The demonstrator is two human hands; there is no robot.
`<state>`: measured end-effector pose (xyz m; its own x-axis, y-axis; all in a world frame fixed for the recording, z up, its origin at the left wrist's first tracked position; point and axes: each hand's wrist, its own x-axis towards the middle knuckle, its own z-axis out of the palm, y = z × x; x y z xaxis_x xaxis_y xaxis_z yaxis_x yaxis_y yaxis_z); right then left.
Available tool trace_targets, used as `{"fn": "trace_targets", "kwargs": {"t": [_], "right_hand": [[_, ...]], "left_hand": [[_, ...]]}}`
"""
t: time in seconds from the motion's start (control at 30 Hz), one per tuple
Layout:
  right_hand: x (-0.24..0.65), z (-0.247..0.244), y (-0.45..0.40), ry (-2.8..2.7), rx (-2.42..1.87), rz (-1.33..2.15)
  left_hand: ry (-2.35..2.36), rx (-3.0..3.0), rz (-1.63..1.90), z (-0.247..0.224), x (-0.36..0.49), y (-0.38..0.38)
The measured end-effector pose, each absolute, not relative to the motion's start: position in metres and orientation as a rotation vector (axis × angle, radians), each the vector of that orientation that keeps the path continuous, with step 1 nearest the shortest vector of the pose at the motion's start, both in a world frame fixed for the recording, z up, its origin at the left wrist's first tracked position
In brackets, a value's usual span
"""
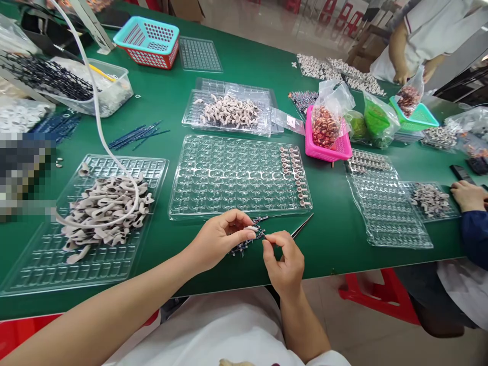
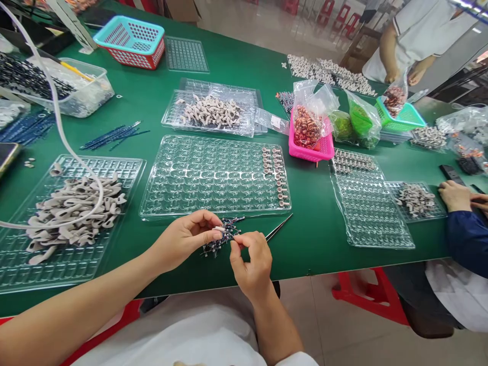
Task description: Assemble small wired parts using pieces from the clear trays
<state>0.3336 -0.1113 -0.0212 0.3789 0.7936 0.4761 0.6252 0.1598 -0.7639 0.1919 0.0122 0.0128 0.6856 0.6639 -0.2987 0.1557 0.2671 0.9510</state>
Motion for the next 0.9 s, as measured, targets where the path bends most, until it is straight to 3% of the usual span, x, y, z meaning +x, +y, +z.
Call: {"fn": "trace_targets", "kwargs": {"t": [0.53,0.9], "right_hand": [[0.3317,-0.0200,-0.1104,-1.411,-1.584,0.108],[0.3323,-0.0215,-0.1096,-1.441,-1.591,0.120]], "left_hand": [[0.726,1.827,0.495,0.0102,0.1875,0.0163],[0.692,1.899,0.536,0.0074,0.1883,0.0181]]}}
